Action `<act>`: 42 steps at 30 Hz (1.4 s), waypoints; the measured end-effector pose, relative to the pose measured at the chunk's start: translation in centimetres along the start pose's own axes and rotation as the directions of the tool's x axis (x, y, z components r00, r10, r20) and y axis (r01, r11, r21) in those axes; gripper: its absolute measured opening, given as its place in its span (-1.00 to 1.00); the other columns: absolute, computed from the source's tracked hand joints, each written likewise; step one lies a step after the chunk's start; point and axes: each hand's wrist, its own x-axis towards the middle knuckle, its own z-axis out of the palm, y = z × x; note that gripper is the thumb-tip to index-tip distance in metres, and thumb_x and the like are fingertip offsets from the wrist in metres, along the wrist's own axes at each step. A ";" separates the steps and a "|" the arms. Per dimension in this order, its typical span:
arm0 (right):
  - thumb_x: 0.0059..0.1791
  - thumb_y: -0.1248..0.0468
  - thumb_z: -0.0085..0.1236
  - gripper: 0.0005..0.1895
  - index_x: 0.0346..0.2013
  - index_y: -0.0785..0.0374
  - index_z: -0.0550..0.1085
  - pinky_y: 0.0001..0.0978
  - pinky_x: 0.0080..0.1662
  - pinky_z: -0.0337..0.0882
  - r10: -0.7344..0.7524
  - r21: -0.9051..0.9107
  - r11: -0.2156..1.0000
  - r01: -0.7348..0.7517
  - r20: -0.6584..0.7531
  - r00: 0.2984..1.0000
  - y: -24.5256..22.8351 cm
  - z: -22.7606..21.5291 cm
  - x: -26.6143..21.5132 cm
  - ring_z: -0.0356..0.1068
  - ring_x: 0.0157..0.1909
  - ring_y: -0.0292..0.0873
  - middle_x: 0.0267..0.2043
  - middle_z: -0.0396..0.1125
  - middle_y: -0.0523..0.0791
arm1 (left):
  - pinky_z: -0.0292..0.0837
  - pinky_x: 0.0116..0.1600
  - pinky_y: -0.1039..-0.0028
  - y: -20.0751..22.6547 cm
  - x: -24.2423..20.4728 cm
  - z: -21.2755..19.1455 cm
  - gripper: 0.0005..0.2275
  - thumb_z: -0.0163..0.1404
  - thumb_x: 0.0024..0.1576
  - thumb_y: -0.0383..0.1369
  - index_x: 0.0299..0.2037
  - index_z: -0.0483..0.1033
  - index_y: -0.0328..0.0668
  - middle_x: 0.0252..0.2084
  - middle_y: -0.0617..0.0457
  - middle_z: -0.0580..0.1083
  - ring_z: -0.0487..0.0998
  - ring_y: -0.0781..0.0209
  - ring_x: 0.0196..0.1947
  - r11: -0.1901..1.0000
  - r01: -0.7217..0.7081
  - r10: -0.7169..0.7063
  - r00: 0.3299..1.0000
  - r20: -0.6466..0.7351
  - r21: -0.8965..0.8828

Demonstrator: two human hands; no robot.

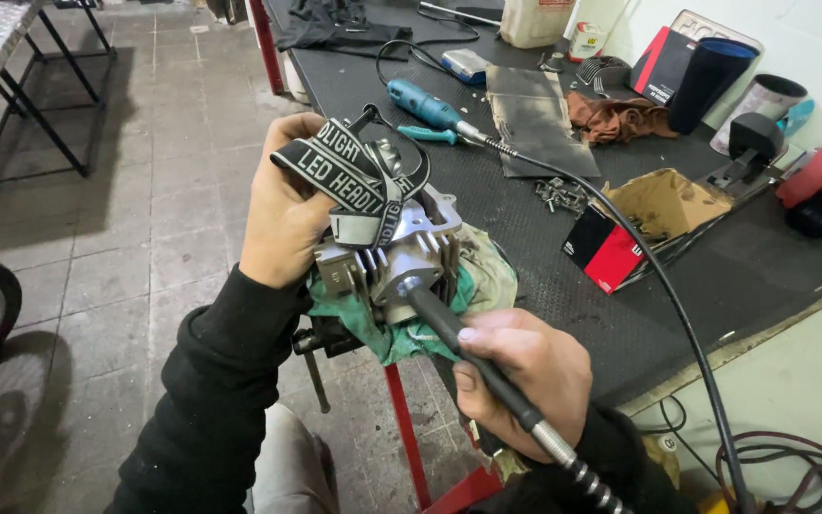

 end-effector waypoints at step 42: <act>-0.02 0.35 0.23 -0.66 0.01 0.32 0.35 -0.34 -0.13 0.54 0.024 0.076 0.997 -0.025 0.019 1.000 0.2 -0.2 -0.5 0.56 -0.20 -0.06 -0.19 0.45 0.06 | 0.49 0.13 0.56 -0.5 0.0 -0.1 -0.60 0.09 0.18 -0.63 0.19 0.26 -0.30 0.01 0.12 0.40 0.48 0.43 0.01 0.994 0.010 -0.009 1.000 0.013 -0.107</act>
